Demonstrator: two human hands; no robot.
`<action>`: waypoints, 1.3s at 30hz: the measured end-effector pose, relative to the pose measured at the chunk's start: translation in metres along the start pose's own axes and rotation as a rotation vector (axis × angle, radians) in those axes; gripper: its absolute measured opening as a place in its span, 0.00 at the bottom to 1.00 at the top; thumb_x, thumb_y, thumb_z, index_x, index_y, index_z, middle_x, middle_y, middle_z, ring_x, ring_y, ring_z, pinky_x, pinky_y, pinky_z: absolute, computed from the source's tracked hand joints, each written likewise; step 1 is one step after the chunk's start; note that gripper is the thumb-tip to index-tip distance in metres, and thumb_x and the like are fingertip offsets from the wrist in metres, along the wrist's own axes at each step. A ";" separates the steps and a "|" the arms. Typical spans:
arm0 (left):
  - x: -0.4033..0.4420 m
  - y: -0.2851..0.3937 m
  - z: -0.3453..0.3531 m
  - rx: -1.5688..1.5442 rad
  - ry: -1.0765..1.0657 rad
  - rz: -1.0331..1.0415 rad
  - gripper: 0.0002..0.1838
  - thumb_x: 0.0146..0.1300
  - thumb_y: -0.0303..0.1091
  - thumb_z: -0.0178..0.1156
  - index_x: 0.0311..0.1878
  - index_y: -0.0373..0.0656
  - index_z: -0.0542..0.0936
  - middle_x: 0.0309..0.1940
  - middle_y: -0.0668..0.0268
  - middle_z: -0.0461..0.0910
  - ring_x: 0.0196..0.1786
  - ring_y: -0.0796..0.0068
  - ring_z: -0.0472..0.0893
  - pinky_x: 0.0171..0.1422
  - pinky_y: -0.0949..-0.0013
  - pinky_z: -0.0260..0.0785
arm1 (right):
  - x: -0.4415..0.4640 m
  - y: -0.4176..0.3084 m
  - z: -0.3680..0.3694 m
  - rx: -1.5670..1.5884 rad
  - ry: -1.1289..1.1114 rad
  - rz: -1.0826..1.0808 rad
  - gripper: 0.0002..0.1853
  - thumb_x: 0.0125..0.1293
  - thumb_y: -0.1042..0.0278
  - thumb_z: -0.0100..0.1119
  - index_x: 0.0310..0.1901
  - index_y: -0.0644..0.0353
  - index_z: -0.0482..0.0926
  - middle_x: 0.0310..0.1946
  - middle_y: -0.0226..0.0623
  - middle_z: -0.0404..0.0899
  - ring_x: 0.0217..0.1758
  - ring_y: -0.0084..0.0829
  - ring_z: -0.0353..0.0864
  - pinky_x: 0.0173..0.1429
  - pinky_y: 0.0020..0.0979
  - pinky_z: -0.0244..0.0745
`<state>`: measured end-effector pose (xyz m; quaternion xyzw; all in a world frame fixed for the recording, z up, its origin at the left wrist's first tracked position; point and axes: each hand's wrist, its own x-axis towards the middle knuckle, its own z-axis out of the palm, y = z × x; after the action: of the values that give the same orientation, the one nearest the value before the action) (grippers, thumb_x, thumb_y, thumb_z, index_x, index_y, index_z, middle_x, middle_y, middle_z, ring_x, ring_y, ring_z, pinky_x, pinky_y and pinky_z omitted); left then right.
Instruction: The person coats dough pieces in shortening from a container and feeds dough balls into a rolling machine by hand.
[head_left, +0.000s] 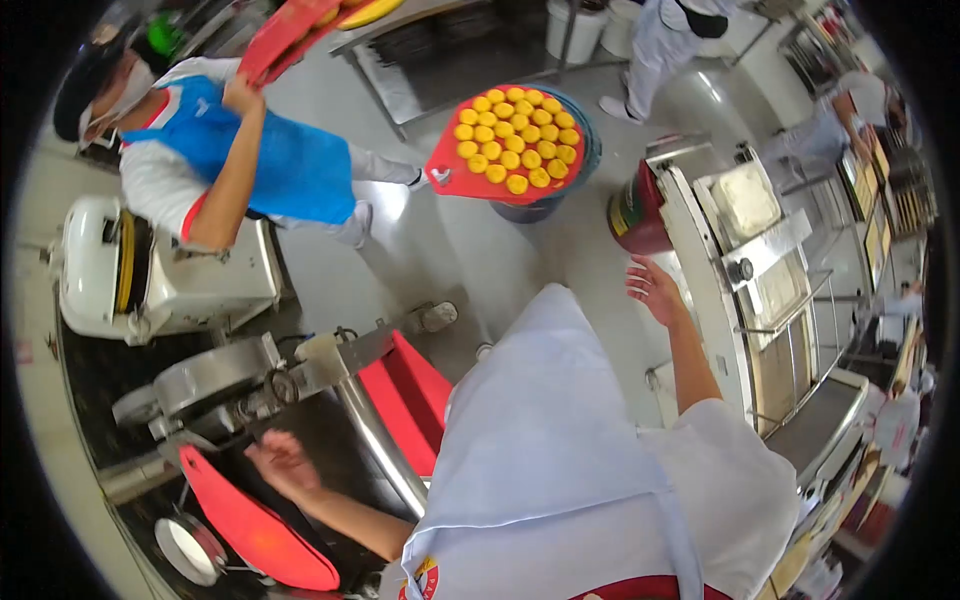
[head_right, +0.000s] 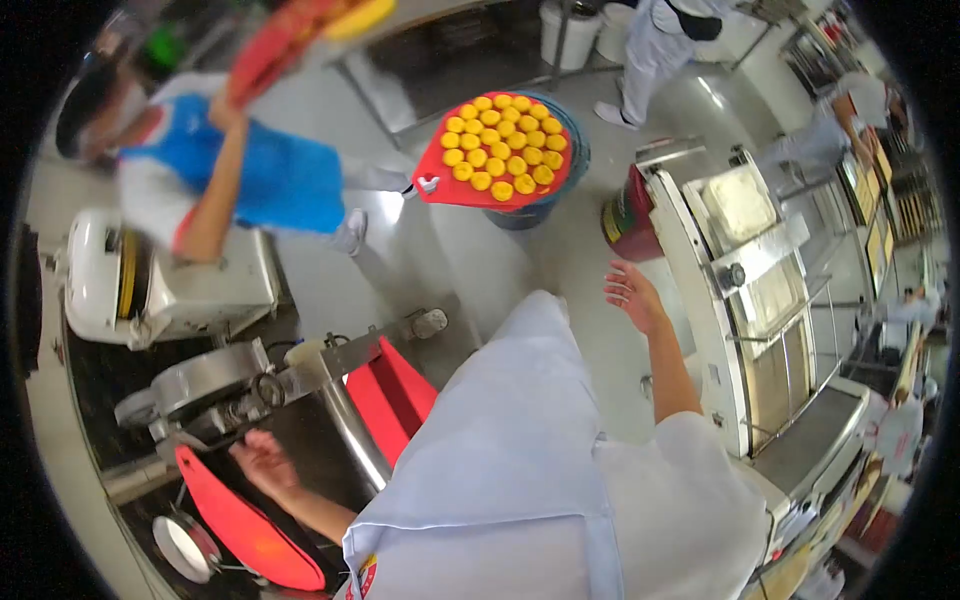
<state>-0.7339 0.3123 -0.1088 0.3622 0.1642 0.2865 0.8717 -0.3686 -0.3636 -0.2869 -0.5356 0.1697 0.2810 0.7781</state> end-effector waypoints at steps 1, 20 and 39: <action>0.013 -0.060 0.044 0.143 0.236 -0.026 0.21 0.75 0.48 0.56 0.53 0.37 0.76 0.36 0.64 0.77 0.32 0.80 0.75 0.41 0.73 0.73 | -0.002 0.005 -0.007 0.054 0.040 -0.023 0.29 0.74 0.42 0.52 0.65 0.54 0.72 0.48 0.35 0.79 0.51 0.32 0.80 0.59 0.40 0.76; 0.212 -0.506 0.181 0.869 0.235 -0.991 0.22 0.72 0.41 0.57 0.62 0.37 0.75 0.48 0.59 0.82 0.45 0.66 0.84 0.50 0.62 0.80 | 0.399 -0.121 -0.074 -0.226 0.266 -0.082 0.15 0.75 0.62 0.55 0.50 0.65 0.82 0.34 0.34 0.81 0.31 0.24 0.79 0.36 0.28 0.78; 0.282 -0.580 0.102 1.714 0.348 -0.881 0.25 0.67 0.55 0.62 0.32 0.39 0.86 0.22 0.63 0.80 0.27 0.67 0.80 0.35 0.62 0.71 | 0.485 -0.127 -0.110 -0.821 0.703 -0.120 0.24 0.66 0.43 0.62 0.36 0.60 0.87 0.28 0.41 0.84 0.31 0.39 0.83 0.43 0.39 0.75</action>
<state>-0.2425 0.0997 -0.4822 0.7316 0.5635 -0.2317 0.3060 0.0947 -0.3759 -0.5075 -0.8659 0.2649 0.0831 0.4160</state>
